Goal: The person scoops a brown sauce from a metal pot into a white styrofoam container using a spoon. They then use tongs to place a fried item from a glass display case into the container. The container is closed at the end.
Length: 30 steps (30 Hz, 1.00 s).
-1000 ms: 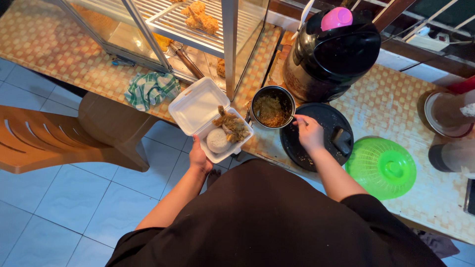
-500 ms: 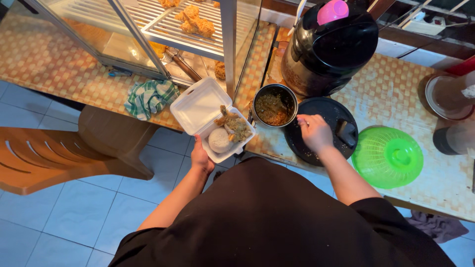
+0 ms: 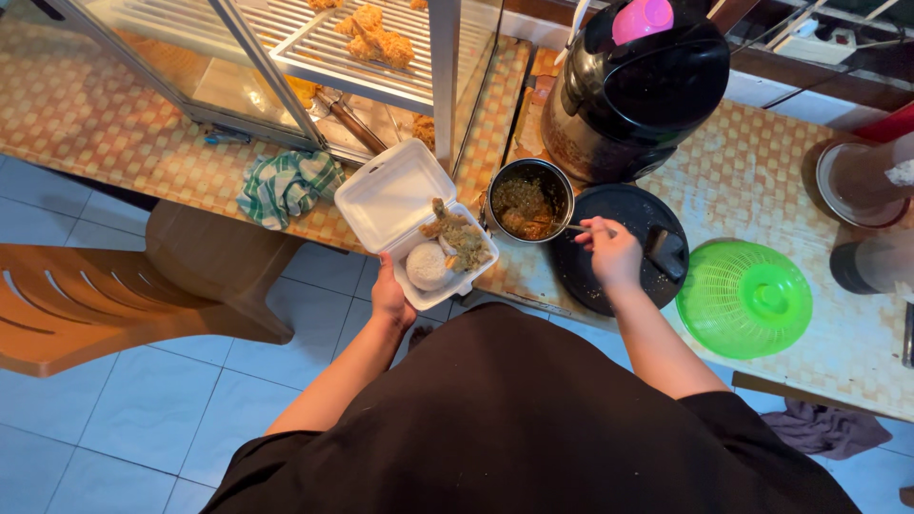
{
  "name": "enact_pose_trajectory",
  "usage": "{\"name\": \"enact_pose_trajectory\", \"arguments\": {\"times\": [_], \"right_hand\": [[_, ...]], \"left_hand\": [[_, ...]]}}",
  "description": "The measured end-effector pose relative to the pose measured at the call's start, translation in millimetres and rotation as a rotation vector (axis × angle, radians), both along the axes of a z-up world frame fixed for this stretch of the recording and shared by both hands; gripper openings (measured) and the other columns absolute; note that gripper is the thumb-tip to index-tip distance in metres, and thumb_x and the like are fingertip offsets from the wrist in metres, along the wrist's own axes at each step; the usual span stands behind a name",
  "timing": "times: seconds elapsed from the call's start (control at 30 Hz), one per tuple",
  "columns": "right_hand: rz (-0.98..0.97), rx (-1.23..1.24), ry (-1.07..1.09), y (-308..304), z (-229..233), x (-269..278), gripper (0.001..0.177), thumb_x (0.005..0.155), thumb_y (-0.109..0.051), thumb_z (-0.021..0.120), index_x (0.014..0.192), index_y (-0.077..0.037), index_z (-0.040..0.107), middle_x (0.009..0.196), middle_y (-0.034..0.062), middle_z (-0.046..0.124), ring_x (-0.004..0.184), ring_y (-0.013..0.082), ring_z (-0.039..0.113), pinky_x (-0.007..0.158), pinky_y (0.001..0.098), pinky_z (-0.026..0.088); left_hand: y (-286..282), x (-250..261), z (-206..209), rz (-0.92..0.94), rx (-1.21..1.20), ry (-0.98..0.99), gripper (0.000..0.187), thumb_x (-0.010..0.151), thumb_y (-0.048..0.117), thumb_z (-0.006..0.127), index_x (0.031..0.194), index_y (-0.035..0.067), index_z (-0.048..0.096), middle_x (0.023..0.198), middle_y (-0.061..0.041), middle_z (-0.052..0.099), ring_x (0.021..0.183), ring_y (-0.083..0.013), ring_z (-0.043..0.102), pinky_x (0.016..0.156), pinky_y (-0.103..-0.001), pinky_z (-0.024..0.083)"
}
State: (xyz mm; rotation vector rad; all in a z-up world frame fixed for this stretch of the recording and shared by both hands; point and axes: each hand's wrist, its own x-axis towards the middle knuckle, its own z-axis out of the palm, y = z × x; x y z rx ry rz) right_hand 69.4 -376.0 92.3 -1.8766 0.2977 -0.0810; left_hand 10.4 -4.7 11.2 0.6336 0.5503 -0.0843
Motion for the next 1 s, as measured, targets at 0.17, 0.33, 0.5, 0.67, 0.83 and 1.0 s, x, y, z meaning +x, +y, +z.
{"name": "enact_pose_trajectory", "arguments": {"times": [0.17, 0.33, 0.5, 0.67, 0.83, 1.0], "right_hand": [[-0.066, 0.036, -0.028, -22, -2, 2, 0.034, 0.111, -0.027, 0.052, 0.111, -0.001, 0.073, 0.087, 0.0066, 0.076, 0.074, 0.0097, 0.064, 0.071, 0.0234, 0.053], [0.096, -0.231, -0.084, 0, -3, -5, 0.032, 0.106, -0.027, 0.055, 0.115, -0.003, 0.074, 0.088, 0.0054, 0.076, 0.075, 0.0085, 0.066, 0.07, 0.0244, 0.052], [0.089, -0.134, 0.006, 1, -13, -3, 0.034, 0.107, -0.028, 0.054, 0.111, -0.002, 0.075, 0.086, 0.0064, 0.077, 0.072, 0.0105, 0.065, 0.069, 0.0254, 0.053], [-0.134, 0.353, 0.125, -44, -19, 11, 0.032, 0.109, -0.03, 0.052, 0.108, -0.004, 0.071, 0.083, 0.006, 0.075, 0.064, 0.0118, 0.059, 0.058, 0.0266, 0.044], [-0.235, 0.655, 0.276, -79, -21, 13, 0.031, 0.109, -0.033, 0.051, 0.107, -0.008, 0.07, 0.084, 0.0036, 0.073, 0.065, 0.0127, 0.06, 0.059, 0.0277, 0.046], [-0.213, 0.709, 0.227, -85, -17, 4, 0.031, 0.109, -0.033, 0.051, 0.107, -0.007, 0.069, 0.085, 0.0046, 0.072, 0.068, 0.013, 0.06, 0.06, 0.0278, 0.046]], "left_hand": [[-5, -1, 1, 0.017, -0.012, -0.024, 0.067, 0.103, 0.052, 0.042, 0.153, 0.008, 0.037, 0.152, -0.014, 0.05, 0.137, -0.0336, 0.051, 0.111, -0.051, 0.045], [-13, -5, 5, 0.025, -0.021, -0.034, 0.067, 0.103, 0.053, 0.04, 0.153, 0.008, 0.037, 0.152, -0.013, 0.05, 0.136, -0.0333, 0.051, 0.111, -0.051, 0.045], [-18, -11, 7, 0.036, 0.018, -0.04, 0.066, 0.104, 0.053, 0.039, 0.153, 0.009, 0.036, 0.152, -0.014, 0.05, 0.137, -0.0339, 0.051, 0.111, -0.051, 0.045], [-23, -17, 3, 0.043, 0.001, -0.042, 0.066, 0.104, 0.053, 0.038, 0.153, 0.009, 0.036, 0.151, -0.014, 0.05, 0.136, -0.0343, 0.052, 0.11, -0.053, 0.046], [-32, -20, -2, 0.054, -0.022, -0.031, 0.066, 0.103, 0.053, 0.038, 0.153, 0.01, 0.037, 0.151, -0.013, 0.05, 0.136, -0.0341, 0.052, 0.109, -0.054, 0.046], [-41, -22, -1, 0.05, -0.047, -0.061, 0.067, 0.103, 0.054, 0.04, 0.153, 0.008, 0.037, 0.153, -0.014, 0.05, 0.136, -0.0347, 0.052, 0.11, -0.054, 0.046]]}}
